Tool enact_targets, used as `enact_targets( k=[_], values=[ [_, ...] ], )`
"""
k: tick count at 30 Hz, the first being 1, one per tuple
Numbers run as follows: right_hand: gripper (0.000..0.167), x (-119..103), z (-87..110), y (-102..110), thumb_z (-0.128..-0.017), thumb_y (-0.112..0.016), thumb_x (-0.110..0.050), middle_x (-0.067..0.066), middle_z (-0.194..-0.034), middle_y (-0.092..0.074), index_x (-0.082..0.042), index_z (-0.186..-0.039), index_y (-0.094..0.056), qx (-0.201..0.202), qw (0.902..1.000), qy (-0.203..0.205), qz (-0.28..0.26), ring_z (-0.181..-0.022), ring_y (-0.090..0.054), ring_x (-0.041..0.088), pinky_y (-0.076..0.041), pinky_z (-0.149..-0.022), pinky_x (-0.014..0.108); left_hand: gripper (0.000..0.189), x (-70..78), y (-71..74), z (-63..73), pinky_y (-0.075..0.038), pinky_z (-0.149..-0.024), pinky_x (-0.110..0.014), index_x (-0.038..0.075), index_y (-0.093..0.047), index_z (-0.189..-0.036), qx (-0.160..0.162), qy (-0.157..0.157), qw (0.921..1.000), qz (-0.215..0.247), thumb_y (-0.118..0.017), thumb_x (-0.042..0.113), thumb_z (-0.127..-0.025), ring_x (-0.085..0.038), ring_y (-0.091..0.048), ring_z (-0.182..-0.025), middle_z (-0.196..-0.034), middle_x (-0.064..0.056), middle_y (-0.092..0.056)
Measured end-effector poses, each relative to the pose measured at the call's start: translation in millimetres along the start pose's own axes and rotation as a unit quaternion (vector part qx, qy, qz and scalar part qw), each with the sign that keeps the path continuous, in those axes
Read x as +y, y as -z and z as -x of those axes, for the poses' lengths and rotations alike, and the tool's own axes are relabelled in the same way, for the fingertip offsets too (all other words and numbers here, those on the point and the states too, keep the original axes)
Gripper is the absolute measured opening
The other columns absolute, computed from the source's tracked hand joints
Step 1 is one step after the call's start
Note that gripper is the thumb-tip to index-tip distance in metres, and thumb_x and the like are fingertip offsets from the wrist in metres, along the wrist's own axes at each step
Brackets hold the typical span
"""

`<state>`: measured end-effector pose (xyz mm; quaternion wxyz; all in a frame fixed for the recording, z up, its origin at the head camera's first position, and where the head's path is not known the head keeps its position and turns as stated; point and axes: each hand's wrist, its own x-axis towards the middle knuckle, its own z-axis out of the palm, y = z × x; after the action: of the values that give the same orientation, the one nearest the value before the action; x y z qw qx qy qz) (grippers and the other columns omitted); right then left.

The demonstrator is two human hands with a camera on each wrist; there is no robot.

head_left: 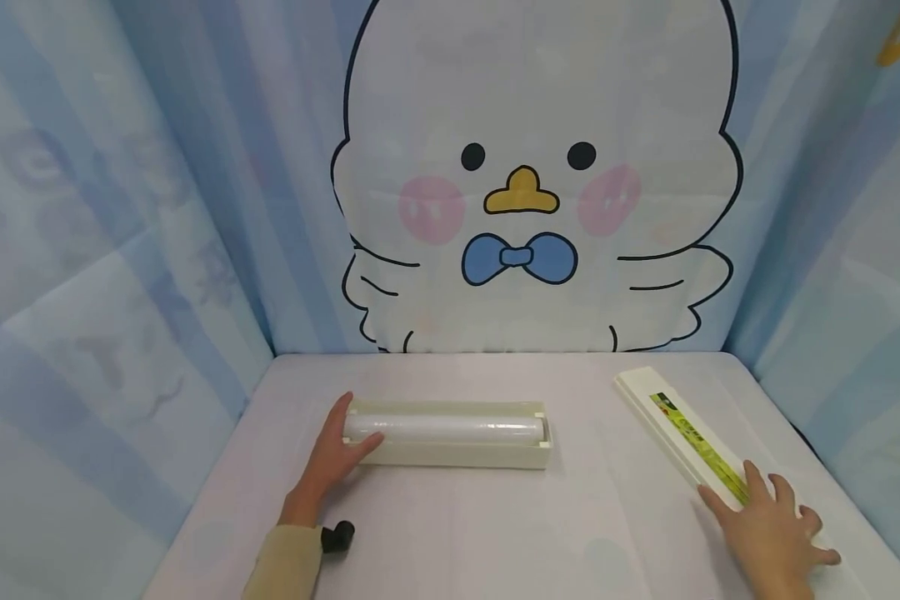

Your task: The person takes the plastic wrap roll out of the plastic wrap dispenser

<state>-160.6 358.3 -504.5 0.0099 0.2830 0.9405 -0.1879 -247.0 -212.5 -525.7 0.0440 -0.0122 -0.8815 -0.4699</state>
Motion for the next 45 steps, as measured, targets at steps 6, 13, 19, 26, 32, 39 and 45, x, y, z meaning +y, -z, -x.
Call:
enact_targets(
  k=[6,13,19,26,32,39,45],
  values=[
    [0.075,-26,7.6,4,-0.094,-0.066,-0.041,0.031,-0.148,-0.027,-0.004,-0.151,-0.035,0.093,0.9870,0.129,-0.020,-0.124,-0.027,0.064,-0.020,-0.089,0.085,0.099,3.1,0.2,-3.0,-0.017,-0.117,-0.061,0.006,-0.017,-0.161,-0.010,0.000,0.9999,-0.003,-0.076,0.042,-0.089,-0.040,-0.020,-0.149,-0.165,-0.021,-0.017],
    [0.063,-65,15.0,2,-0.086,-0.076,-0.027,0.025,-0.142,-0.044,-0.007,-0.141,-0.051,0.194,0.9408,0.271,-0.061,-0.115,-0.045,0.060,-0.036,-0.077,0.078,0.101,2.7,0.4,-9.0,-0.017,-0.117,-0.060,0.009,-0.016,-0.162,-0.016,0.005,0.9998,-0.008,-0.076,0.044,-0.089,-0.039,-0.020,-0.149,-0.166,-0.018,-0.017],
    [0.065,-96,16.7,-2,-0.082,-0.080,-0.022,0.024,-0.139,-0.049,-0.010,-0.140,-0.054,0.212,0.9178,0.325,-0.085,-0.115,-0.049,0.057,-0.038,-0.081,0.076,0.100,1.0,-0.2,-10.4,-0.018,-0.117,-0.060,0.007,-0.018,-0.161,-0.011,0.001,0.9999,-0.007,-0.077,0.041,-0.088,-0.039,-0.021,-0.149,-0.165,-0.019,-0.018],
    [0.066,-129,22.2,-8,-0.083,-0.081,-0.021,0.024,-0.138,-0.051,-0.009,-0.142,-0.054,0.194,0.9070,0.364,-0.084,-0.122,-0.048,0.052,-0.038,-0.093,0.073,0.099,-2.2,-1.8,-10.1,-0.018,-0.117,-0.061,0.005,-0.018,-0.160,-0.005,-0.003,1.0000,-0.005,-0.077,0.041,-0.088,-0.040,-0.022,-0.148,-0.164,-0.021,-0.020],
    [0.067,-150,24.9,-11,-0.085,-0.081,-0.022,0.021,-0.138,-0.053,-0.012,-0.145,-0.052,0.170,0.9009,0.392,-0.075,-0.121,-0.051,0.050,-0.041,-0.090,0.073,0.100,-1.2,-1.3,-9.7,-0.019,-0.117,-0.061,0.006,-0.018,-0.161,-0.006,0.006,0.9999,-0.006,-0.077,0.042,-0.088,-0.040,-0.023,-0.148,-0.164,-0.021,-0.020],
    [0.068,-168,24.3,-14,-0.088,-0.079,-0.028,0.022,-0.143,-0.051,-0.013,-0.147,-0.050,0.105,0.9014,0.418,-0.045,-0.123,-0.051,0.049,-0.040,-0.096,0.070,0.101,-3.6,-0.4,-9.3,-0.020,-0.117,-0.061,0.008,-0.018,-0.161,-0.002,0.014,0.9999,-0.004,-0.078,0.043,-0.087,-0.040,-0.024,-0.147,-0.164,-0.020,-0.020],
    [0.066,-179,24.9,-20,-0.088,-0.078,-0.032,0.021,-0.141,-0.052,-0.014,-0.146,-0.052,0.090,0.8936,0.439,-0.030,-0.121,-0.053,0.048,-0.040,-0.095,0.070,0.103,-4.3,-1.1,-7.9,-0.019,-0.117,-0.061,0.009,-0.018,-0.161,0.002,0.023,0.9997,-0.003,-0.078,0.044,-0.086,-0.040,-0.024,-0.148,-0.165,-0.019,-0.019]
  ],
)
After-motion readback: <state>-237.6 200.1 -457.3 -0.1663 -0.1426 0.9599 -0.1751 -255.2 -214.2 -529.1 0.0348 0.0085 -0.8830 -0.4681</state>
